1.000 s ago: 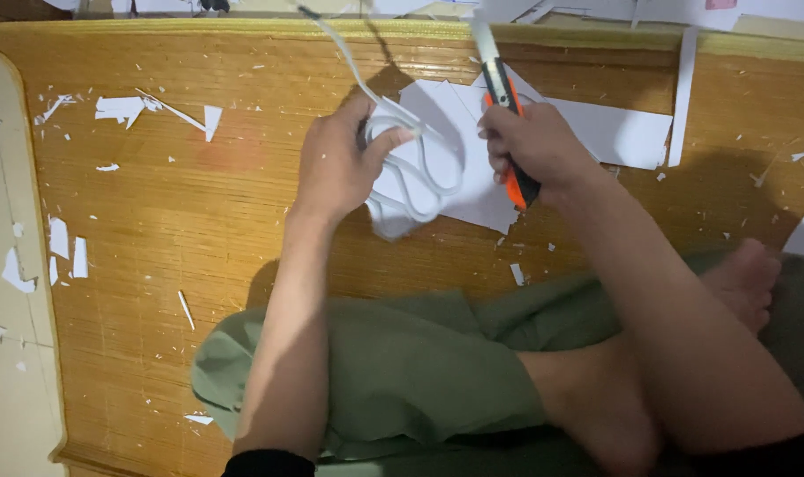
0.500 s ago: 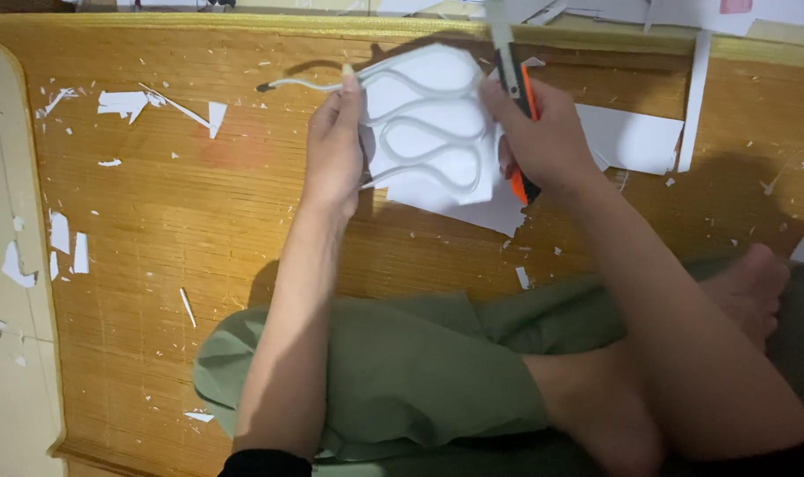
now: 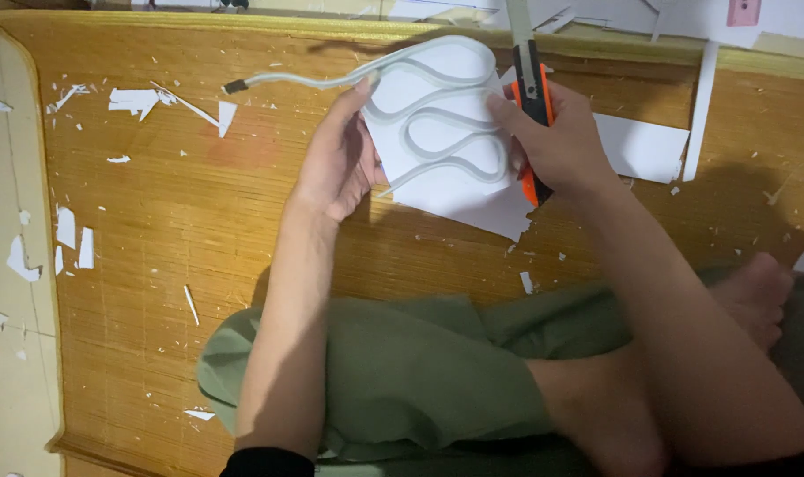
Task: The person is using a utility knife to carefully trim away excess white foam material from around a flexible LED strip that has been glued into a specific pattern on a backing.
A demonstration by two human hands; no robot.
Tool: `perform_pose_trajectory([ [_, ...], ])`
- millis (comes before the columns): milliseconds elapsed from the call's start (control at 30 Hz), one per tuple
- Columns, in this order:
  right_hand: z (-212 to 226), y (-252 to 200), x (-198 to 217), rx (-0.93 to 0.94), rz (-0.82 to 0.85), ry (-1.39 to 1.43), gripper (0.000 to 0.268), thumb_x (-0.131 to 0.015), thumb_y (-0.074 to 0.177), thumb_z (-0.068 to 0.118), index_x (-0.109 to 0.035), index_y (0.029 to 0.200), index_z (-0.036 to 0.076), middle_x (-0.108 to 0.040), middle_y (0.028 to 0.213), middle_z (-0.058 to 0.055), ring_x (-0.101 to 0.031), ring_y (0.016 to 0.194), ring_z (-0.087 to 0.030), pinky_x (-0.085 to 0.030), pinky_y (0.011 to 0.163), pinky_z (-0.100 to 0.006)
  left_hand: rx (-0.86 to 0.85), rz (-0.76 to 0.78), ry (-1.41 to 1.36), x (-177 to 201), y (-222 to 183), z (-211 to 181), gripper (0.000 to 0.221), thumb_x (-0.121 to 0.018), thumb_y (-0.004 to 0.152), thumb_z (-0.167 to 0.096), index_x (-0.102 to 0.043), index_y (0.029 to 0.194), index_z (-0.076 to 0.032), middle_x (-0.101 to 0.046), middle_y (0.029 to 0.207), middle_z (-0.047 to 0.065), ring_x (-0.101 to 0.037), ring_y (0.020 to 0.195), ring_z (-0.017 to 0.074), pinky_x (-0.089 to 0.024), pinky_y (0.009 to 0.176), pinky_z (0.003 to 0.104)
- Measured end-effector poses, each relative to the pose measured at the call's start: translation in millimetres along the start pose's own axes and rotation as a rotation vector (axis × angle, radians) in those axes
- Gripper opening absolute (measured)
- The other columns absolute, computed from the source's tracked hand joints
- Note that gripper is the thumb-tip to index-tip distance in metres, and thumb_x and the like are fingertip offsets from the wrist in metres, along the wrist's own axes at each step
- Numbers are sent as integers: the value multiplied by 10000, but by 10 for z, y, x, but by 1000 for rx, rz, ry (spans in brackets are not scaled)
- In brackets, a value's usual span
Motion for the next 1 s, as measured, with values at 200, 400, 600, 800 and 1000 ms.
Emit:
perform_pose_trajectory([
  [200,87,-4,47,126,-71,-194,288,-719,1012,300,-679,1140,46,-557,653,18,-514,482,-96,-436,444,-257,-37,100,-94,168,93,82,231,-546,1006,-269,-582,851,-101,-488,623,-28,-512,516,85,-530,462,231],
  [400,136,-56,86,19,-111,-173,223,-709,1017,312,-692,1092,103,-533,616,19,-522,481,-103,-473,475,-273,-15,5,-180,270,146,147,371,-519,1014,-311,-629,1092,35,-672,761,100,-628,565,148,-577,486,283],
  [600,118,7,104,136,-99,-126,139,-711,1056,229,-642,1065,108,-519,590,34,-464,417,-90,-400,407,-257,17,181,-311,176,43,74,515,-474,1044,-216,-423,1397,155,-720,894,295,-764,701,341,-678,549,370],
  [800,183,-34,54,162,-50,-21,144,-747,1011,195,-634,1026,106,-553,605,7,-484,437,-95,-433,435,-250,19,-14,-82,188,93,91,791,-612,907,-286,-264,1526,62,-418,1486,395,-657,1146,492,-697,715,541],
  [1000,242,-56,28,288,-40,4,147,-721,1031,187,-640,1075,72,-535,603,16,-477,426,-87,-409,413,-238,-3,118,37,167,84,199,361,-756,871,-69,-651,1134,154,-750,933,242,-767,735,267,-679,664,309],
])
Point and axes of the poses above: each hand's wrist, its own y-axis towards the middle knuckle, its own x-axis out of the back of the hand, z = x × y, the point moved 8 cm from there along y, towards the middle knuckle
